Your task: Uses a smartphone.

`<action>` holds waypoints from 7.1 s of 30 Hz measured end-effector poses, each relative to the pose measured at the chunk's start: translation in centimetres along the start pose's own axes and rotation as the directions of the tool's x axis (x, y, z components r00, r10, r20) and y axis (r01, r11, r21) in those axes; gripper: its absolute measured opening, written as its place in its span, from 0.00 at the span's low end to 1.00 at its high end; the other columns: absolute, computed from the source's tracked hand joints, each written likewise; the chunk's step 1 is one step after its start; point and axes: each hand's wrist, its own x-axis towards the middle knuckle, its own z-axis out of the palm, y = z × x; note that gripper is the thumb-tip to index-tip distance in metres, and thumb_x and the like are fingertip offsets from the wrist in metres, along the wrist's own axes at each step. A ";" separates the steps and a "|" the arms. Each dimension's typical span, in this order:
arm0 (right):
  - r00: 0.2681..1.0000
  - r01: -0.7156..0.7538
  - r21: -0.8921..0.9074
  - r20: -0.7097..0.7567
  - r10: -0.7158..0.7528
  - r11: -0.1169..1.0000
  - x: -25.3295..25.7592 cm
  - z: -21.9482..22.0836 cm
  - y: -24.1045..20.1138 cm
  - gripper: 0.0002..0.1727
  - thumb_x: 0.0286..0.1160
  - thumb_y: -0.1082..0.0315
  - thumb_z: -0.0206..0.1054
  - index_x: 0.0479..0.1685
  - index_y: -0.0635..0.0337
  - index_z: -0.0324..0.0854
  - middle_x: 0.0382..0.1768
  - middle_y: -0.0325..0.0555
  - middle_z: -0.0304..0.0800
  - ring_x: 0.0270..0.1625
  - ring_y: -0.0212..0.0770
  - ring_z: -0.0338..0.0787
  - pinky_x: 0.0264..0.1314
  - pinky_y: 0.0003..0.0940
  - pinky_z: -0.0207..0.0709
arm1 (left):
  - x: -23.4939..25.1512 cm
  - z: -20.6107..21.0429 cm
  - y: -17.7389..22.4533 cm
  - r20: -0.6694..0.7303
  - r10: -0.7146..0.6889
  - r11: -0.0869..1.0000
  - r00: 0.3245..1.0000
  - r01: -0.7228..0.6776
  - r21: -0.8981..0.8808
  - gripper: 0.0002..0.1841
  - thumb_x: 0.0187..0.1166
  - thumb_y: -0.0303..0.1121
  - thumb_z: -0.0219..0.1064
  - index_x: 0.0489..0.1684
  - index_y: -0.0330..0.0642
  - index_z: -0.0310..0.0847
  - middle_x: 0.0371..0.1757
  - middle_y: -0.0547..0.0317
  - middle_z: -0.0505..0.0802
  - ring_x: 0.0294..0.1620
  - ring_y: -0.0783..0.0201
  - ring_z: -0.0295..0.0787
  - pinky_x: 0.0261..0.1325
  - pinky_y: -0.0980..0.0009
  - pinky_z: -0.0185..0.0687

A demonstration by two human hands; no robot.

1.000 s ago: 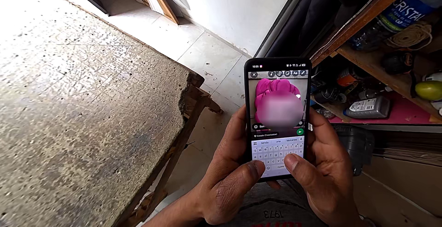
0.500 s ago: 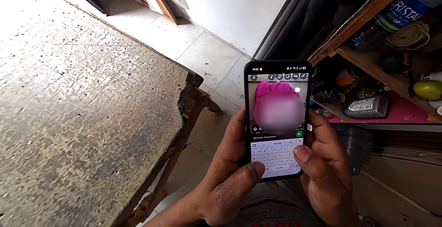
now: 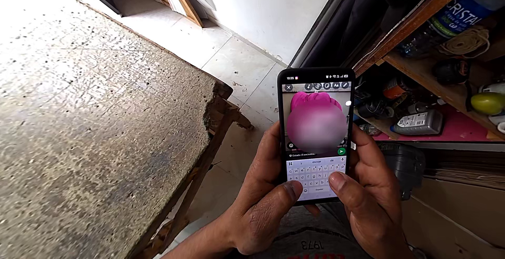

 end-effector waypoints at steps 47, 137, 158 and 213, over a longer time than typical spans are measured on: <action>0.998 0.033 -0.036 -0.045 -0.035 0.999 -0.3 0.3 0.2 0.29 0.86 0.64 0.54 0.86 0.55 0.59 0.56 0.52 0.89 0.51 0.41 0.94 0.52 0.38 0.92 | -0.4 0.2 0.0 0.005 0.005 1.000 1.000 -0.005 0.005 0.36 0.81 0.23 0.51 0.91 0.57 0.48 0.71 0.46 0.84 0.60 0.49 0.92 0.39 0.59 0.97; 0.995 0.074 -0.153 -0.048 -0.082 0.985 -0.6 0.3 0.3 0.27 0.88 0.62 0.54 0.84 0.60 0.62 0.52 0.50 0.91 0.50 0.41 0.95 0.51 0.37 0.93 | -0.1 0.7 -0.2 -0.109 0.049 0.991 0.993 -0.035 0.127 0.22 0.91 0.30 0.50 0.83 0.53 0.58 0.62 0.49 0.88 0.49 0.56 0.95 0.28 0.67 0.95; 0.994 0.077 -0.138 -0.061 -0.086 0.987 -0.5 0.2 0.4 0.27 0.89 0.62 0.54 0.84 0.60 0.63 0.54 0.50 0.91 0.51 0.41 0.95 0.52 0.37 0.93 | -0.3 0.4 -0.3 -0.083 0.020 0.999 0.996 -0.017 0.036 0.24 0.90 0.32 0.46 0.85 0.54 0.58 0.66 0.48 0.86 0.55 0.54 0.94 0.31 0.63 0.96; 0.999 0.037 0.027 0.031 -0.037 0.999 0.0 -0.7 0.0 0.32 0.85 0.67 0.54 0.90 0.60 0.60 0.57 0.56 0.90 0.54 0.43 0.94 0.58 0.39 0.90 | 0.1 -0.3 0.3 -0.019 -0.018 0.995 1.000 0.016 -0.099 0.25 0.83 0.25 0.47 0.81 0.48 0.62 0.64 0.44 0.87 0.57 0.50 0.93 0.39 0.57 0.97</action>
